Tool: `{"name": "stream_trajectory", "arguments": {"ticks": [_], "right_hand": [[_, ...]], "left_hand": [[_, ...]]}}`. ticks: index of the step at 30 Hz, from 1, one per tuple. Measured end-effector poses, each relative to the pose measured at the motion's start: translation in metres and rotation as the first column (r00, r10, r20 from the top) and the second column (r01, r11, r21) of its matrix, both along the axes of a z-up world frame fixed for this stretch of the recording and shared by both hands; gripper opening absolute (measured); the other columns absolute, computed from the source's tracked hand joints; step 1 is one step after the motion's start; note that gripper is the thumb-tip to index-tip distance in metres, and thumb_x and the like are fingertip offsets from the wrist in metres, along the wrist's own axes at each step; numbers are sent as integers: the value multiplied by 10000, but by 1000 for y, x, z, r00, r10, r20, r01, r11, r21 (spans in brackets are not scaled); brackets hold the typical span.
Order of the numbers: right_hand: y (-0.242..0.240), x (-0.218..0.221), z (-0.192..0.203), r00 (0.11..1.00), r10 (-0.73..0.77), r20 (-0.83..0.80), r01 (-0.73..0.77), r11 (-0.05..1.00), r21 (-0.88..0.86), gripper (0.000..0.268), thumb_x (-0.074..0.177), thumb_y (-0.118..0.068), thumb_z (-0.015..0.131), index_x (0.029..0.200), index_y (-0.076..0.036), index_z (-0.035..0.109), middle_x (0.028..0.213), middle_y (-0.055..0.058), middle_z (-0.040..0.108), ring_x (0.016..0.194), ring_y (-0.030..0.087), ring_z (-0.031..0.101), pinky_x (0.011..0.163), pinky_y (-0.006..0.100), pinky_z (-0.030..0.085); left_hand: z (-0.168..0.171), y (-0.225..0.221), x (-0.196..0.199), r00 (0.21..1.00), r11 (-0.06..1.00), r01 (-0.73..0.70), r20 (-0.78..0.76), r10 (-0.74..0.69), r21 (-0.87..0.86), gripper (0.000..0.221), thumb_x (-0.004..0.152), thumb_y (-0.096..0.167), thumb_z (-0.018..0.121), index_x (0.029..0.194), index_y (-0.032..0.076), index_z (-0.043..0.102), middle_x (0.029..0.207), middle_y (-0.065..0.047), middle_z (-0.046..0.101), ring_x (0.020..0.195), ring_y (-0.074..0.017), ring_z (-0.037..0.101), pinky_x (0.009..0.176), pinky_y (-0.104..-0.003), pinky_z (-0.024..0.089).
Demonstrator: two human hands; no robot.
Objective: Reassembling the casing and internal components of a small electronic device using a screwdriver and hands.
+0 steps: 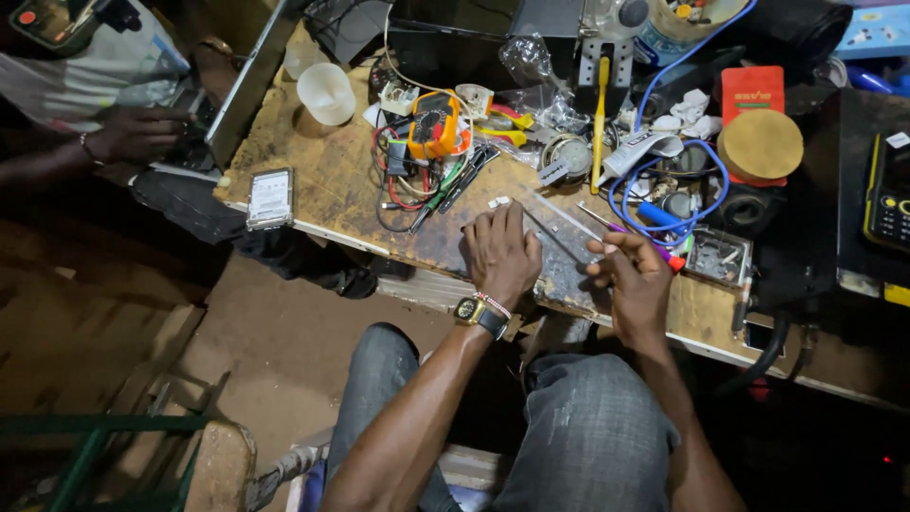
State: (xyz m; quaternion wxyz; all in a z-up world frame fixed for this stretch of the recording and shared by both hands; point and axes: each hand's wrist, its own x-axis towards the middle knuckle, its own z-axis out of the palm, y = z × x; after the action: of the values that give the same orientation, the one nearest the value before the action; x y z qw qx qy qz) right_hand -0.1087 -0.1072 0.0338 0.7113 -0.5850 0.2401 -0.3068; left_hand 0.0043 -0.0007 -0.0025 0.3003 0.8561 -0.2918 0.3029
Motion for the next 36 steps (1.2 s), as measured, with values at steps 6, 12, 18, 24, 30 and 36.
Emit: {"name": "stream_trajectory", "arguments": {"ticks": [6, 12, 18, 24, 30, 36], "right_hand": [[4, 1, 9, 991, -53, -124, 26, 976, -214, 135, 826, -49, 490, 945, -57, 553, 827, 101, 637, 581, 84, 591, 474, 141, 439], [-9, 0, -5, 971, -198, -137, 22, 640, -768, 161, 777, -44, 581, 937, -61, 594, 882, 148, 591, 881, 346, 586, 769, 408, 453], [14, 6, 14, 997, -25, -77, -47, 602, -797, 143, 771, 13, 571, 882, -68, 613, 756, 115, 587, 757, 333, 591, 686, 380, 462], [9, 3, -1, 993, 6, -121, -95, 658, -747, 153, 750, -47, 656, 898, -77, 628, 595, 75, 497, 593, 265, 532, 570, 349, 449], [11, 4, 2, 990, 14, -141, -109, 707, -699, 110, 783, -29, 639, 887, -59, 621, 651, 130, 564, 642, 315, 575, 568, 381, 461], [13, 4, 12, 984, 0, -178, -126, 705, -698, 69, 829, -43, 597, 892, -18, 607, 720, 192, 587, 723, 380, 582, 594, 424, 470]], "left_hand": [[-22, -23, 29, 998, 989, -34, 55, 26, 146, 157, 720, 249, 516, 847, 167, 556, 697, -12, 468, 666, -243, 498, 597, -374, 382], [-18, -28, 36, 990, 985, 34, 128, -56, 168, 59, 715, 210, 516, 708, 152, 515, 669, -28, 441, 631, -235, 472, 551, -357, 373], [4, -21, 20, 951, 952, 304, -51, -305, -28, 101, 730, 136, 514, 666, 79, 462, 621, -91, 429, 620, -326, 503, 538, -415, 397], [33, -5, -10, 718, 834, 379, -441, -539, -402, 102, 695, 197, 549, 640, 121, 509, 577, -90, 496, 638, -306, 561, 588, -370, 432], [30, 2, -3, 561, 774, 464, -533, -633, -431, 99, 698, 214, 555, 656, 141, 607, 582, -99, 564, 673, -293, 589, 624, -348, 460], [42, 9, -7, 585, 759, 533, -485, -650, -374, 136, 747, 253, 569, 738, 135, 636, 659, -122, 609, 734, -339, 587, 686, -406, 460]]}}
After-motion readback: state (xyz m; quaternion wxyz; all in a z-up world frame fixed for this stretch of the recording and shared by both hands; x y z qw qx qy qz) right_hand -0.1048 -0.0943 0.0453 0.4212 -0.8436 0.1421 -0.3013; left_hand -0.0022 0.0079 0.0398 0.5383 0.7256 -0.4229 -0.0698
